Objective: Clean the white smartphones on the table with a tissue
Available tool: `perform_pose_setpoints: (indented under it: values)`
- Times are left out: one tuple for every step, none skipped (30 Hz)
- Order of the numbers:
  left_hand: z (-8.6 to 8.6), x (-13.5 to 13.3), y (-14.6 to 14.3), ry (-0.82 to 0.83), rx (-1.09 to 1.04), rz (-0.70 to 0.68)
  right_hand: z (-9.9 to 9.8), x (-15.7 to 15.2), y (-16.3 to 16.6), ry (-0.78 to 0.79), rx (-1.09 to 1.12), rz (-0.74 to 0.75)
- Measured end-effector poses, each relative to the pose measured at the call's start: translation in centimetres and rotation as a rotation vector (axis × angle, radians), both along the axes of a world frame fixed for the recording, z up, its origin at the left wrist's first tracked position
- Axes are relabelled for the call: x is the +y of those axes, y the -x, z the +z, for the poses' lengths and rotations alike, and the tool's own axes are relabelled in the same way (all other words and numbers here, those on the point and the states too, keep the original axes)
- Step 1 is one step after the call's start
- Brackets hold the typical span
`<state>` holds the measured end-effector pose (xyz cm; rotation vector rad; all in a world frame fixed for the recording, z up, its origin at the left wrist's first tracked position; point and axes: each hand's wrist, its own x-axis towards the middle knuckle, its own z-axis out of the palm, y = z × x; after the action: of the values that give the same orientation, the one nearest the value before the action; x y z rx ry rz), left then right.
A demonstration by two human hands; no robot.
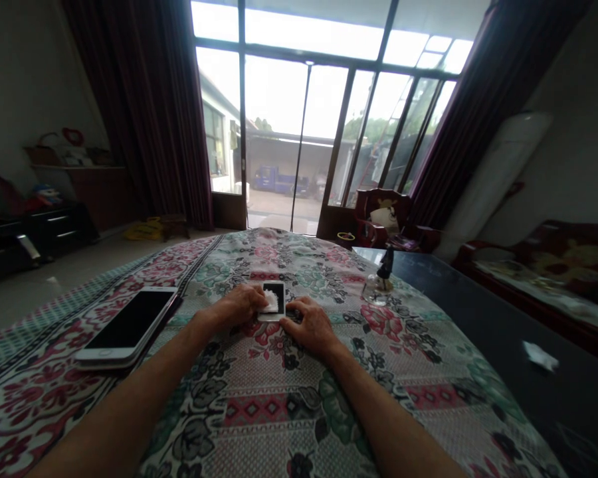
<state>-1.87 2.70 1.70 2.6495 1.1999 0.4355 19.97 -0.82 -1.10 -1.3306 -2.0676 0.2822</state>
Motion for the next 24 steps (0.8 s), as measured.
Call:
perform_pose_setpoints:
  values:
    - [0.2, -0.3, -0.2, 0.013, 0.028, -0.013, 0.0, 0.0, -0.1, -0.005, 0.001, 0.008]
    - [0.4, -0.6, -0.5, 0.018, 0.052, -0.033, 0.0, 0.0, -0.1, -0.009, 0.002, 0.017]
    - [0.5, -0.8, -0.8, 0.015, 0.068, -0.055, 0.0, 0.0, -0.2, -0.011, 0.002, 0.026]
    - [0.5, -1.0, -1.1, 0.006, 0.075, -0.075, 0.0, 0.0, -0.2, -0.011, 0.0, 0.034]
    - [0.5, -1.1, -1.4, -0.008, 0.077, -0.091, 0.0, 0.0, -0.3, -0.01, -0.002, 0.039]
    - [0.4, -1.1, -1.5, -0.025, 0.072, -0.099, 0.0, 0.0, -0.3, -0.007, -0.004, 0.041]
    - [0.2, -0.9, -1.5, -0.043, 0.062, -0.096, 0.0, 0.0, -0.3, -0.004, -0.005, 0.041]
    - [0.0, -0.7, -1.4, -0.06, 0.049, -0.08, 0.0, 0.0, -0.3, -0.002, -0.004, 0.038]
    - [-0.2, -0.4, -1.1, -0.076, 0.036, -0.051, 0.0, 0.1, -0.3, -0.001, -0.003, 0.036]
    - [-0.3, -0.1, -0.7, -0.09, 0.028, -0.016, 0.0, 0.1, -0.2, -0.002, -0.001, 0.036]
    - [-0.5, 0.1, -0.2, -0.101, 0.025, 0.02, -0.1, 0.1, -0.2, -0.005, 0.0, 0.037]
    - [-0.5, 0.3, 0.1, -0.103, 0.025, 0.049, -0.1, 0.1, -0.2, -0.008, 0.001, 0.039]
    - [-0.5, 0.3, 0.3, -0.095, 0.03, 0.065, -0.1, 0.2, -0.2, -0.011, 0.001, 0.039]
    - [-0.4, 0.2, 0.4, -0.082, 0.038, 0.067, -0.2, 0.2, -0.2, -0.01, 0.0, 0.039]
    - [-0.2, -0.1, 0.2, -0.067, 0.046, 0.058, -0.2, 0.2, -0.2, -0.008, -0.001, 0.038]
    - [0.0, -0.4, -0.2, -0.049, 0.059, 0.038, -0.2, 0.2, -0.2, -0.006, -0.001, 0.035]
    - [0.3, -0.8, -0.7, -0.037, 0.073, 0.012, -0.2, 0.2, -0.2, -0.005, -0.002, 0.034]
    - [0.5, -1.2, -1.2, -0.031, 0.09, -0.015, -0.2, 0.2, -0.3, -0.005, -0.002, 0.036]
    - [0.8, -1.5, -1.7, -0.025, 0.105, -0.047, -0.2, 0.1, -0.3, -0.006, -0.001, 0.039]
    - [1.0, -1.6, -1.9, -0.015, 0.111, -0.075, -0.1, 0.1, -0.3, -0.007, 0.0, 0.042]
    - [1.1, -1.7, -1.9, -0.002, 0.107, -0.094, -0.1, 0.0, -0.3, -0.007, 0.001, 0.045]
    - [1.1, -1.6, -1.7, 0.012, 0.094, -0.103, 0.0, 0.0, -0.3, -0.008, 0.002, 0.048]
    - [1.1, -1.4, -1.3, 0.025, 0.072, -0.102, 0.0, -0.1, -0.3, -0.011, 0.003, 0.05]
    - [1.0, -1.1, -0.7, 0.041, 0.05, -0.099, 0.1, -0.1, -0.2, -0.013, 0.004, 0.05]
